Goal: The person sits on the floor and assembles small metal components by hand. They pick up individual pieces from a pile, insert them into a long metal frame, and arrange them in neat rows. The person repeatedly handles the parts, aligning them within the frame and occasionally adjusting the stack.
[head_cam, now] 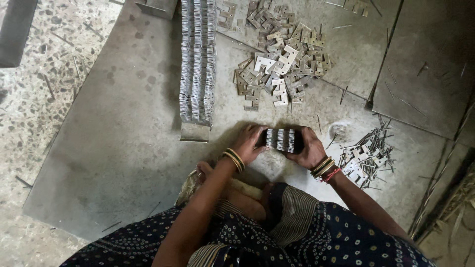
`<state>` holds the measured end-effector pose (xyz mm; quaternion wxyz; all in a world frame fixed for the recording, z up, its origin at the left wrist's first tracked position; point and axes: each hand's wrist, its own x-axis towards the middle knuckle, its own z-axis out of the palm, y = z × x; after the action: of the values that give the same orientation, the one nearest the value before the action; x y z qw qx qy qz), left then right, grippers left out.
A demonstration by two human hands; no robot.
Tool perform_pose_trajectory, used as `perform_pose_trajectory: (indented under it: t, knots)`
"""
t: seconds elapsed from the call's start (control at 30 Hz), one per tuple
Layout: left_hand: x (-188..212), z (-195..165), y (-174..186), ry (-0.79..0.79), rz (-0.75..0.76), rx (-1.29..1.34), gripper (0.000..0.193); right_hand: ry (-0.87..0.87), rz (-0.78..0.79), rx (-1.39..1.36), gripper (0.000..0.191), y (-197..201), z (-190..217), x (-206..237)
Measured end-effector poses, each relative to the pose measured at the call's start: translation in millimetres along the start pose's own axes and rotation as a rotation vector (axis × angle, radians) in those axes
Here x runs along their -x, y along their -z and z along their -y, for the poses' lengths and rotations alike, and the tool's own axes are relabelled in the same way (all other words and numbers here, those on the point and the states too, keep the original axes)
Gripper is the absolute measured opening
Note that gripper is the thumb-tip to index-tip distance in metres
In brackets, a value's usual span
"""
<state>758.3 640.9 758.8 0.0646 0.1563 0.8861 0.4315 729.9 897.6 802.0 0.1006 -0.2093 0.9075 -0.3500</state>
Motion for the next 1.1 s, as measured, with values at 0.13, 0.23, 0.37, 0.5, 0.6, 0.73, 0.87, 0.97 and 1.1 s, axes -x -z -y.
perform_pose_trajectory:
  t: [0.13,0.23,0.37,0.5,0.6,0.73,0.87,0.97,1.1]
  knots:
    - [8.3,0.4,8.6,0.013,0.043,0.046,0.072,-0.018,0.053,-0.129,0.084,12.1,21.0,0.5]
    - [23.0,-7.5,28.3,-0.024,-0.006,0.096,0.078,-0.069,0.121,-0.21,0.08,17.5,40.7,-1.3]
    - [47.5,-17.4,68.8,0.139,0.076,0.16,0.075,-0.114,0.216,-0.344,0.077,11.9,72.8,-9.3]
    - [75.9,-9.9,123.1,0.208,0.072,0.201,0.079,-0.083,0.268,-0.412,0.073,-13.4,111.0,-27.0]
    - [95.7,-0.3,165.0,0.214,0.051,0.218,0.083,-0.051,0.315,-0.565,0.071,-35.6,139.5,-44.2]
    - [114.0,10.3,213.4,0.291,0.08,0.254,0.083,-0.091,0.357,-0.673,0.068,-55.5,173.0,-66.8]
    - [130.8,15.1,234.8,0.414,-0.039,0.19,0.076,-0.107,0.374,-0.454,0.075,-67.7,200.8,-78.3]
    - [142.5,13.5,233.8,0.464,-0.151,0.079,0.056,-0.009,0.217,-0.084,0.075,-75.5,216.6,-73.0]
    - [155.8,9.1,228.8,0.302,-0.226,-0.045,0.036,0.179,0.048,-0.134,0.054,-81.0,230.8,-57.3]
